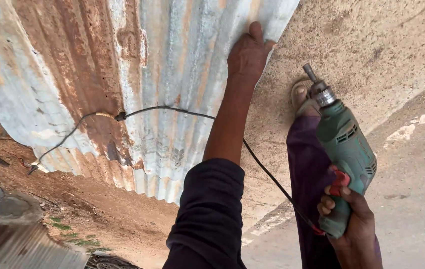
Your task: Drilling holes into a corrugated metal sheet using a hand drill.
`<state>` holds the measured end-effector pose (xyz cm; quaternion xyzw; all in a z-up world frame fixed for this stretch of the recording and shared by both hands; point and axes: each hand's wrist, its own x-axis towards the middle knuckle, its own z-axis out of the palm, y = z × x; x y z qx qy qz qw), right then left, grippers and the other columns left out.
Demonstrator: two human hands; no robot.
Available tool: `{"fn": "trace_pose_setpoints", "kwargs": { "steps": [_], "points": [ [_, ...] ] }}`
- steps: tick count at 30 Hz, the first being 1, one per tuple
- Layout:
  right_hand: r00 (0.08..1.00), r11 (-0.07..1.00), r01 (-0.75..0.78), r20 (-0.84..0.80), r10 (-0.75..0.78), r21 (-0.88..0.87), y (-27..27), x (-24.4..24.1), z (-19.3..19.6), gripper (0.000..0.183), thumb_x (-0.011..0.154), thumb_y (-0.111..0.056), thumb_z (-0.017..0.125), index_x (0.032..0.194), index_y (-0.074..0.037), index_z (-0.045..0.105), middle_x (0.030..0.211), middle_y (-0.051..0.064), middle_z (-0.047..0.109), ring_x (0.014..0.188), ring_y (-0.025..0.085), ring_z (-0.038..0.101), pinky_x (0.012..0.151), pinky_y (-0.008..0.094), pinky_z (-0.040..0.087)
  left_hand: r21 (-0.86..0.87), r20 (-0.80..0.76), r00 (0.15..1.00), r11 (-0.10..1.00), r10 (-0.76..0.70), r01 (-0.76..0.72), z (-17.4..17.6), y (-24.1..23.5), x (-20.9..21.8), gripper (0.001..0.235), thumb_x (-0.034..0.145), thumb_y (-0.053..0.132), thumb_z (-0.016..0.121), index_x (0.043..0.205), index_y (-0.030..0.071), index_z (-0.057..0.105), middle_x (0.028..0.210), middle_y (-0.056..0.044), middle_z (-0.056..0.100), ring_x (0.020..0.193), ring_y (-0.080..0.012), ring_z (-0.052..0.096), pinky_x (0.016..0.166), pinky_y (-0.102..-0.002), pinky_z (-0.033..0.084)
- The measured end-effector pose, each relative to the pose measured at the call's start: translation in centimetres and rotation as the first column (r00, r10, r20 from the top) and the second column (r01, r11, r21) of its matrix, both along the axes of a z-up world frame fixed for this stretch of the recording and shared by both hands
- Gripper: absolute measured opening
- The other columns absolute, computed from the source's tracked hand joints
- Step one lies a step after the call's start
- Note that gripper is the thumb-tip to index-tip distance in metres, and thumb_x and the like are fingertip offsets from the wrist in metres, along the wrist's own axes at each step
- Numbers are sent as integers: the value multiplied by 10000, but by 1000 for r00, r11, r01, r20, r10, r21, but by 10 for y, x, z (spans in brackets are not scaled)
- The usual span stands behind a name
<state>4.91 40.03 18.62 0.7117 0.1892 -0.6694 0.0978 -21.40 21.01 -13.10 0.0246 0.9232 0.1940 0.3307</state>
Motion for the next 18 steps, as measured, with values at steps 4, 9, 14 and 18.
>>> {"fn": "trace_pose_setpoints", "kwargs": {
  "steps": [4,9,14,18],
  "points": [
    [999,999,-16,-34,14,-41,4,-16,0,551,880,-135,708,1403,-41,560,880,83,629,673,151,594,578,305,510,-15,68,997,999,31,-30,-24,10,0,604,874,492,743,1135,136,332,963,-215,691,878,-383,718,751,-478,607],
    [995,995,-90,30,91,-33,5,-19,5,502,903,-148,708,1354,-49,510,893,94,648,671,149,603,562,304,512,-14,-34,999,1000,14,-15,-9,7,7,575,926,484,700,1131,143,286,977,-234,657,869,-356,717,731,-428,625],
    [992,991,-123,-4,123,-60,12,-14,2,548,913,-133,714,1413,-41,510,892,82,649,680,150,614,561,306,521,-21,-2,999,999,50,-50,-14,6,11,579,913,484,712,1153,156,298,994,-209,664,892,-357,717,743,-438,619],
    [994,992,-104,13,105,-69,18,-7,-2,501,926,-145,717,1358,-43,486,906,96,659,686,153,619,578,309,524,-4,-89,994,998,58,-59,-24,5,18,604,887,490,720,1193,175,304,1036,-200,668,939,-365,714,771,-432,622]
  ]
}}
